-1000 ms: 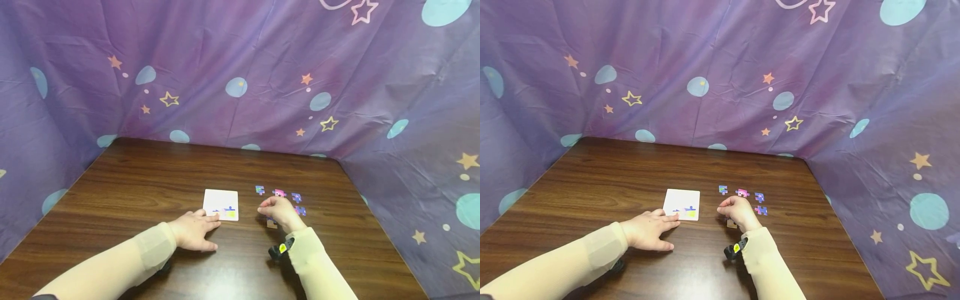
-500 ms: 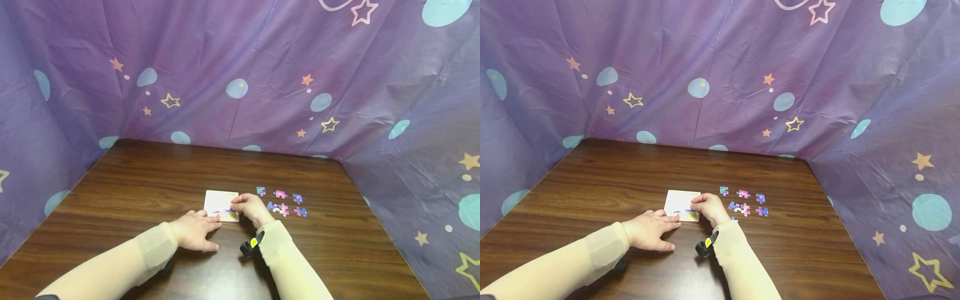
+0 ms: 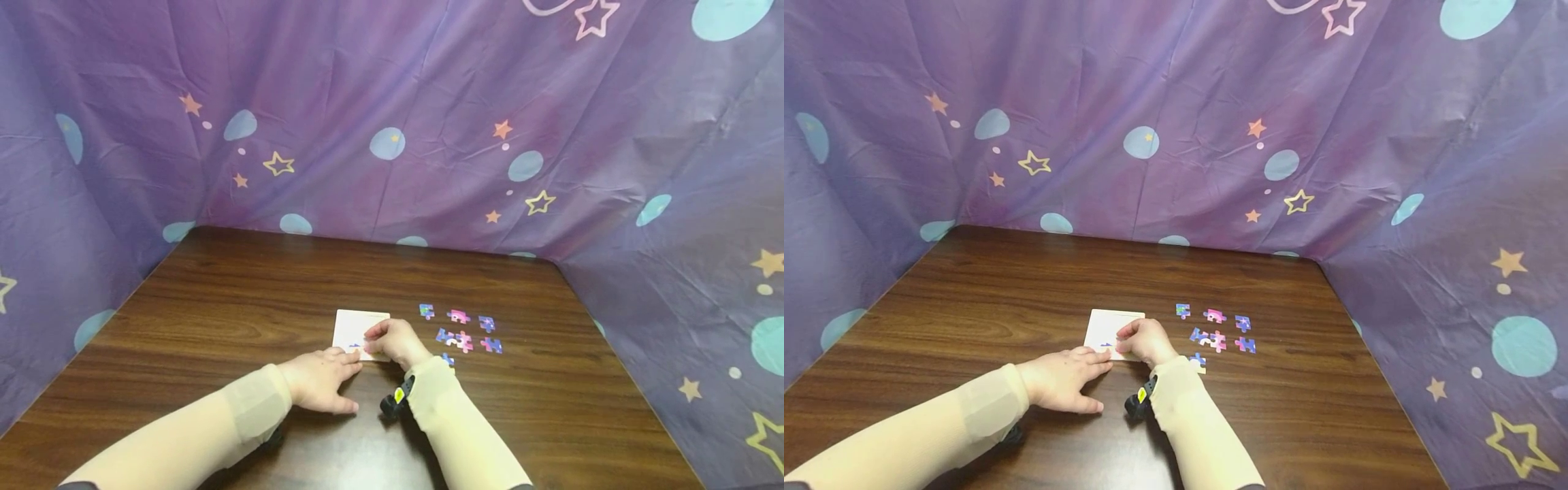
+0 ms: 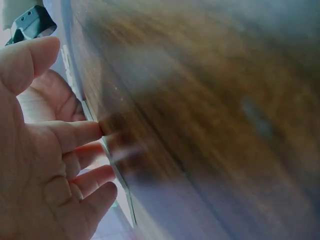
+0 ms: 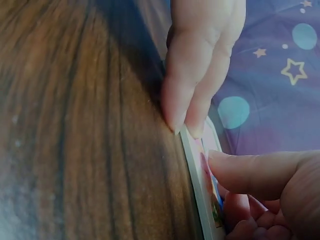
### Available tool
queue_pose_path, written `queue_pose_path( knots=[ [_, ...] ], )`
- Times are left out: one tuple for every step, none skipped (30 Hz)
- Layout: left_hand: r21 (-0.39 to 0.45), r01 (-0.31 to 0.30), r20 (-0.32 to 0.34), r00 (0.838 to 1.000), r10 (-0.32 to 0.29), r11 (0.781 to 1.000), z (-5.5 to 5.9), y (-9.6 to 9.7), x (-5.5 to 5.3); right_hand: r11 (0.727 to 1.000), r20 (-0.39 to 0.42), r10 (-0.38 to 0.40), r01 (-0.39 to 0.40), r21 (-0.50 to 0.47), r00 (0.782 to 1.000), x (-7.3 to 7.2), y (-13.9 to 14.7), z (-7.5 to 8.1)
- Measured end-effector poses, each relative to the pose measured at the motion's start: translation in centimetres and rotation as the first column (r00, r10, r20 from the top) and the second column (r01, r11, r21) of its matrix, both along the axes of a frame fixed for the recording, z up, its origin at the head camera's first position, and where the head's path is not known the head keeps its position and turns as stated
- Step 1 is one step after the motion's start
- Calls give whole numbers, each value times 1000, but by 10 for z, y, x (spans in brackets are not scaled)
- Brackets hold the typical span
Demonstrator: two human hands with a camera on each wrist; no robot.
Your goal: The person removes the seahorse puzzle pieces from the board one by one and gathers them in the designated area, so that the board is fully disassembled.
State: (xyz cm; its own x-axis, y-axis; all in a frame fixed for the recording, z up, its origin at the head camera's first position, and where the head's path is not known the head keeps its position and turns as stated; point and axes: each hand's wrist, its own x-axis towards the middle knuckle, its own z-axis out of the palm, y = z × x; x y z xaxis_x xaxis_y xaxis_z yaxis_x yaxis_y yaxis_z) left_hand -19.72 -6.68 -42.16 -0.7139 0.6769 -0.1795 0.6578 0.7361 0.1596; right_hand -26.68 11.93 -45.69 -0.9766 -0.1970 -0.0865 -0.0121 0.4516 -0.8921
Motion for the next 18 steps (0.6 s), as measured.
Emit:
queue_pose_path(
  knots=[
    [1, -1, 3, 1000, 1, 1000, 0, 0, 0, 1000, -9, 7, -7, 15, 1000, 0, -1, 0],
    [2, -1, 4, 1000, 1, 1000, -1, 0, -1, 1000, -16, 11, -10, 30, 1000, 0, -1, 0],
    [2, -2, 4, 1000, 2, 1000, -1, 0, -1, 999, -26, 15, -14, 45, 1000, 1, -2, 0],
    [5, -1, 5, 1000, 1, 1000, -1, 0, -2, 998, -36, 18, -16, 60, 999, 1, -2, 0],
    [7, 2, 4, 1000, -2, 1000, -2, 0, -2, 997, -39, 19, -16, 72, 999, 1, -2, 0],
    [11, 6, 6, 1000, -6, 1000, -2, 0, -3, 996, -44, 21, -17, 85, 999, 1, -3, 1],
    [14, 14, 6, 1000, -14, 1000, -2, 0, -3, 994, -55, 24, -18, 108, 998, 1, -3, 1],
    [15, 23, 6, 1000, -23, 1000, -2, 0, -3, 991, -63, 26, -18, 132, 998, 1, -3, 1],
    [16, 32, 4, 999, -32, 999, -1, 0, -3, 987, -74, 36, -24, 156, 997, 1, -3, 2],
    [15, 39, 3, 999, -40, 999, -1, 0, -3, 984, -81, 44, -29, 177, 996, 2, -4, 2],
    [12, 47, 0, 999, -47, 999, -1, 1, -3, 979, -93, 58, -38, 200, 994, 2, -4, 3],
    [11, 52, 1, 999, -52, 999, 0, 1, -3, 974, -102, 70, -46, 222, 992, 2, -4, 4],
    [8, 55, -1, 998, -55, 998, 0, 1, -3, 969, -108, 83, -55, 241, 991, 3, -5, 5],
    [5, 55, -2, 998, -55, 998, 0, 2, -3, 966, -107, 92, -63, 252, 990, 3, -5, 6],
    [4, 53, -2, 999, -53, 999, 1, 2, -3, 964, -101, 101, -72, 257, 990, 3, -6, 7],
    [3, 50, -2, 999, -50, 999, 1, 3, -3, 962, -93, 106, -79, 260, 990, 3, -7, 8],
    [1, 47, -3, 999, -47, 999, 2, 3, -2, 961, -85, 112, -86, 263, 990, 4, -7, 8],
    [0, 45, -4, 999, -45, 999, 2, 3, -2, 961, -73, 113, -90, 262, 991, 4, -8, 9]
  ],
)
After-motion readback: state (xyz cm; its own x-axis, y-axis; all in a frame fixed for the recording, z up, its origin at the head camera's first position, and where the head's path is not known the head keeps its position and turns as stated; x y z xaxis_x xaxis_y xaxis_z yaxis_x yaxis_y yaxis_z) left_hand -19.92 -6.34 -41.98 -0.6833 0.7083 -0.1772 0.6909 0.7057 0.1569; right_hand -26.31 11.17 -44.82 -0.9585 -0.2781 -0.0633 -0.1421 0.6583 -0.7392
